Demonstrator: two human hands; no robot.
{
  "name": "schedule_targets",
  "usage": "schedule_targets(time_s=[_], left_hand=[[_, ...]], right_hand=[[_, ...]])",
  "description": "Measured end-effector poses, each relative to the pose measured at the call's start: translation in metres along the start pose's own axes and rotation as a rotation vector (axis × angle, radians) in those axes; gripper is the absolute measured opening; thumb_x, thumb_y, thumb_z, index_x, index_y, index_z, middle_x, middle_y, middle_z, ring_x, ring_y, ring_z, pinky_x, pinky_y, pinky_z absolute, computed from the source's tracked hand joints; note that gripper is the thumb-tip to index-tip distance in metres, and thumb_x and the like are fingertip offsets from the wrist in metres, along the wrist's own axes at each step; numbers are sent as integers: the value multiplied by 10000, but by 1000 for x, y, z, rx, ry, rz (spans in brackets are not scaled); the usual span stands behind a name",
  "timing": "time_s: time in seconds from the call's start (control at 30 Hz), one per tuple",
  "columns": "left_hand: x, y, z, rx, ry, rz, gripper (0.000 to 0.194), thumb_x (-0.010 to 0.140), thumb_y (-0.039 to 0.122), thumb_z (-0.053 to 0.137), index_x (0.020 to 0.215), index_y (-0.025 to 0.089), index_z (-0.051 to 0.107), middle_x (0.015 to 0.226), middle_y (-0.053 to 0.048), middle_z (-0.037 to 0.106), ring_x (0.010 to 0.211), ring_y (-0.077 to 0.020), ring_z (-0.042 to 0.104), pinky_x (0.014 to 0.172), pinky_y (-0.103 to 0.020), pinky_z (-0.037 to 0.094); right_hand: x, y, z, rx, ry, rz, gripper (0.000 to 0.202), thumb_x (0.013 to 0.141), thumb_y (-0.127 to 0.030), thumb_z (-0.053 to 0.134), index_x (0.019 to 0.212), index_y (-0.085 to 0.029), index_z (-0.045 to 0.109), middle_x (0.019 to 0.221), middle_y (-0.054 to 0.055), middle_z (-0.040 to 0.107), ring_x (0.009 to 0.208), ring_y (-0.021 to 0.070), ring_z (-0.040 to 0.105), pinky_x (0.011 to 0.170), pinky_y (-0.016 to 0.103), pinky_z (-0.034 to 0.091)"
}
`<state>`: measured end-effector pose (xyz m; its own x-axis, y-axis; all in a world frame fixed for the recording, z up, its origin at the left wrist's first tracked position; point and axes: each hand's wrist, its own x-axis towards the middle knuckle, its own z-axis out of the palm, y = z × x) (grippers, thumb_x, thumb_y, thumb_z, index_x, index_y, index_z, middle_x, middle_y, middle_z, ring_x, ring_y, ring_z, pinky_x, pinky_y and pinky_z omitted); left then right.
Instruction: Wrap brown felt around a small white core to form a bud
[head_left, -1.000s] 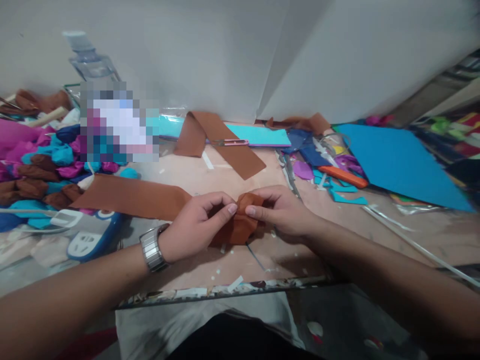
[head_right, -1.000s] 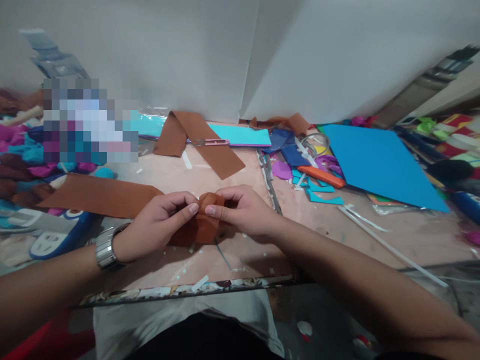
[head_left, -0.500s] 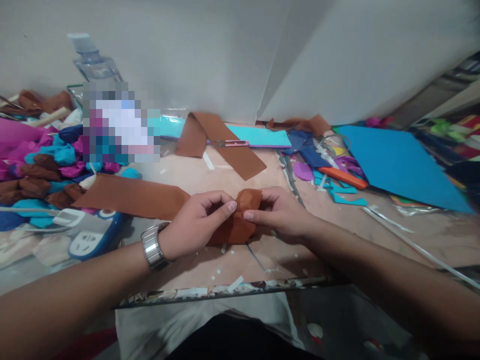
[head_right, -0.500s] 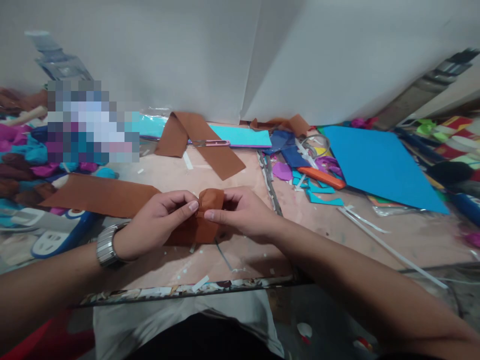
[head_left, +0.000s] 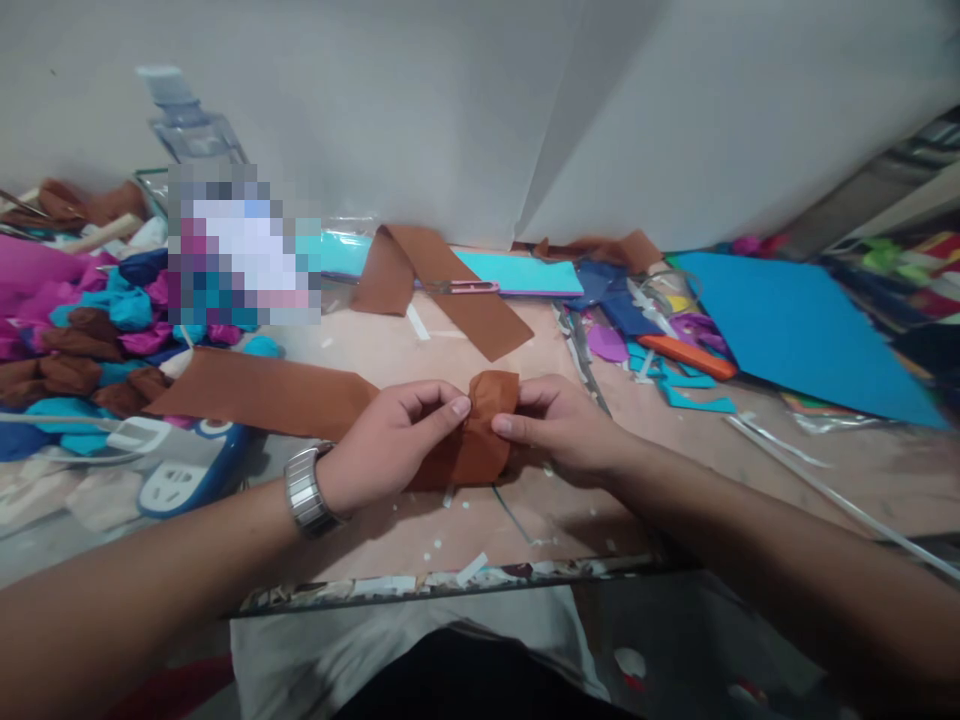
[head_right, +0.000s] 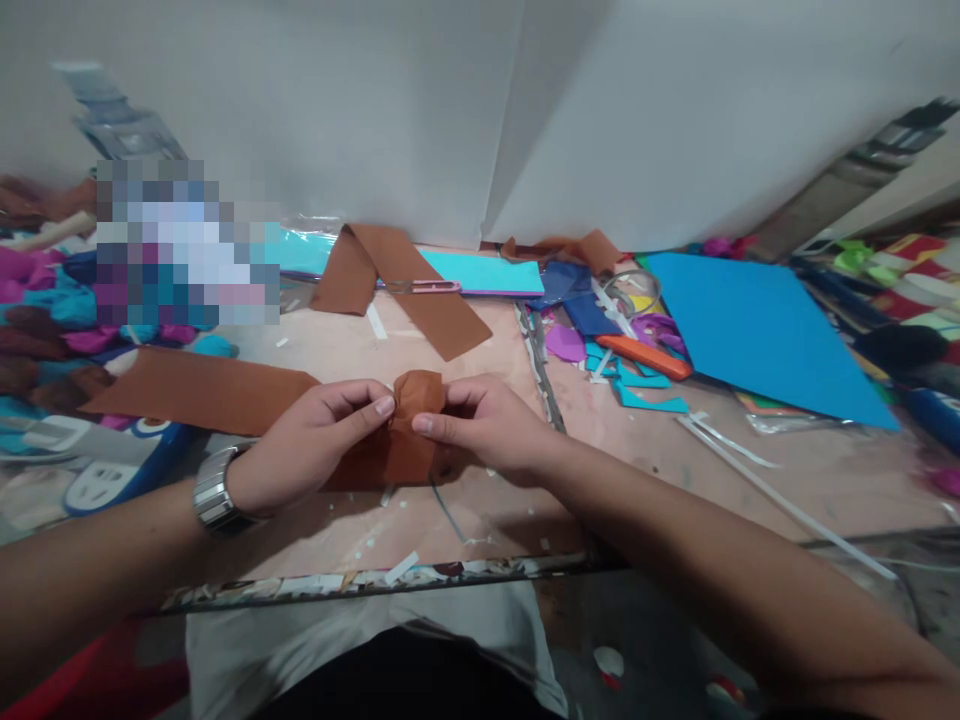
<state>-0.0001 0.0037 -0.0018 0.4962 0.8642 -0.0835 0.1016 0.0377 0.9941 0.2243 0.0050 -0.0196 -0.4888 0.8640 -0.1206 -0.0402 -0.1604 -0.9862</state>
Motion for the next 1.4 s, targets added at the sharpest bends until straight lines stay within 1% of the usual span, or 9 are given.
schedule_targets(time_s=[0.1,0.2,0.47,0.73,1.0,1.13,1.23,1.33,1.4], left_hand=[[0,-3,0,-48,8,11,350,977,453,628,814,144,630,786,25,556,757,-102,471,743,-224,394],[0,-5,0,-95,-15,0,334,976,455,628,849,147,643,823,15,574,794,-112,495,786,-239,410],[0,0,1,26,-27,-26,323,957,424,634,810,137,642,786,12,566,757,-114,476,733,-243,382],[-1,2,3,52,-44,-20,302,945,408,643,798,144,655,773,12,601,720,-111,488,694,-237,378],[-2,4,2,148,-56,18,333,978,417,604,796,141,650,746,18,567,703,-105,455,671,-231,366],[-4,6,2,84,-105,-10,397,996,478,559,784,145,605,742,20,522,688,-105,437,651,-230,365],[-4,7,2,81,-151,-24,369,979,471,590,818,142,636,770,5,571,699,-112,473,656,-231,385],[-2,4,1,94,-94,-10,330,958,441,634,830,138,662,802,-7,617,728,-116,504,681,-230,402],[-1,3,0,92,-48,0,336,956,449,638,829,138,665,788,0,613,715,-111,494,674,-225,395]], right_hand=[[1,3,-2,-26,23,-3,468,800,-573,815,726,-137,660,585,-30,572,506,66,465,479,190,323],[3,9,-4,-11,38,-18,546,835,-658,739,676,-152,608,571,-26,554,505,82,476,483,208,346],[6,8,-4,13,167,-31,437,854,-593,757,819,-166,673,619,-36,574,499,75,475,449,198,332],[6,5,2,214,135,36,440,762,-576,849,814,-160,713,676,-11,640,570,97,523,552,228,434],[5,4,-1,116,93,33,378,783,-491,858,759,-149,699,628,-37,594,536,65,454,502,194,318],[7,2,0,214,131,24,367,745,-466,891,774,-154,699,688,-25,646,590,78,526,563,196,403],[8,0,-1,279,150,11,402,741,-518,878,813,-157,715,734,1,694,625,100,584,580,206,452],[6,1,-3,254,70,37,530,721,-636,847,893,-148,734,691,-2,678,535,85,541,482,191,408],[3,3,-3,194,-3,80,527,687,-570,900,962,-151,737,686,-15,675,526,76,544,474,173,403]])
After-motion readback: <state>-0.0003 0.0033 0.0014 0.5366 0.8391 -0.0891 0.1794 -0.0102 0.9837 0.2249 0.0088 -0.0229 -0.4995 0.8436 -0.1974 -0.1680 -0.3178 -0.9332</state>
